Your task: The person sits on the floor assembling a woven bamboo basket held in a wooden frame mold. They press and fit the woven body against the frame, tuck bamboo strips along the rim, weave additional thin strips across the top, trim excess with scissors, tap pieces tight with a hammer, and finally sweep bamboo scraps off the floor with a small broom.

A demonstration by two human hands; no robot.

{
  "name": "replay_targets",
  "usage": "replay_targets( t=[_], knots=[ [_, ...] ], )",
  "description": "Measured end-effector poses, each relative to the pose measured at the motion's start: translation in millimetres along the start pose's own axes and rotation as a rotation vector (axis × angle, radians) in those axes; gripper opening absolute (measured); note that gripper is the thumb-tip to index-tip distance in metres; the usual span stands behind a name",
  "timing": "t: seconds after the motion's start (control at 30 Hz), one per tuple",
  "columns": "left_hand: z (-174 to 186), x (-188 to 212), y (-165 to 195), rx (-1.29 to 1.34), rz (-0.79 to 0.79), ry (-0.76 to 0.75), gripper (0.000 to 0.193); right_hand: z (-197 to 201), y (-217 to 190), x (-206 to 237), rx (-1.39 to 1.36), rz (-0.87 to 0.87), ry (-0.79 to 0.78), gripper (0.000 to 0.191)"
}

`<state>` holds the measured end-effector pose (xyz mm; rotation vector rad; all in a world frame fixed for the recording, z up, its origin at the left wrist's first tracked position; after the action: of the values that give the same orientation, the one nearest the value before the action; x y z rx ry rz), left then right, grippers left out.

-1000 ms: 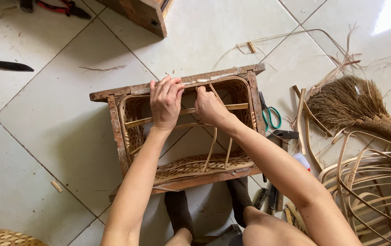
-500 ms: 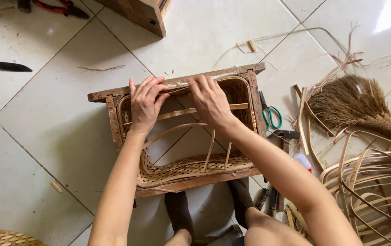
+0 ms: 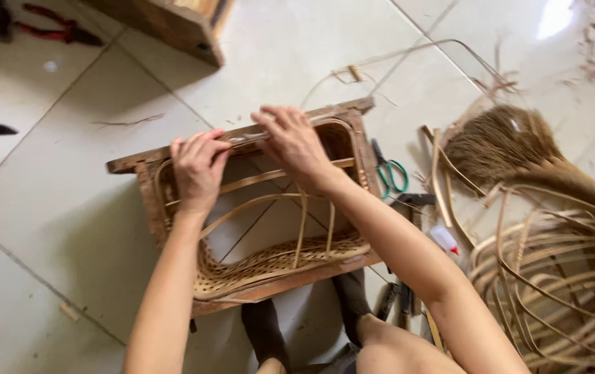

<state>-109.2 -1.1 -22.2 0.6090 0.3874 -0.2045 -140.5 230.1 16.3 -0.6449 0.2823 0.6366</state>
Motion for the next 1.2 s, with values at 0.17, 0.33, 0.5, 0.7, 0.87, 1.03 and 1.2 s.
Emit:
replay_targets(
  t=[0.17,0.33,0.5,0.7,0.87,1.03,1.2],
  knots=[
    [9,8,20,-0.033,-0.042,-0.007,0.015,90,115,84,0.192,-0.567,0.314,0.029],
    [39,83,87,0.093,-0.044,-0.189,0.023,124,186,171,0.757,-0.781,0.078,0.055],
    [72,157,122,0.154,0.025,-0.44,0.053,116,203,177,0.509,-0.832,0.056,0.02],
    [63,183,116,0.063,-0.05,-0.311,0.054,141,156,86,0.299,-0.421,0.262,0.012],
    [68,189,110,0.069,-0.046,-0.306,0.051,103,29,27,-0.513,-0.548,0.186,0.03],
    [71,187,110,0.083,-0.015,-0.231,0.05,20,-53,5,-0.633,-0.653,0.056,0.028],
    [72,188,105,0.118,-0.033,-0.253,0.047,-23,-64,12,-0.561,-0.723,0.064,0.025]
  ],
)
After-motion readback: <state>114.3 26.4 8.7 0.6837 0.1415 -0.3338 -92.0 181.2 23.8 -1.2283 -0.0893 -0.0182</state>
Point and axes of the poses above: each hand's wrist, its own x-axis away from the middle knuckle, its own z-axis out of the back of the hand, y = z × x, the point moved 1 cm from there along -x, towards the middle knuckle, and after that the axes turned 3 degrees about y, right-handed, at the moved point
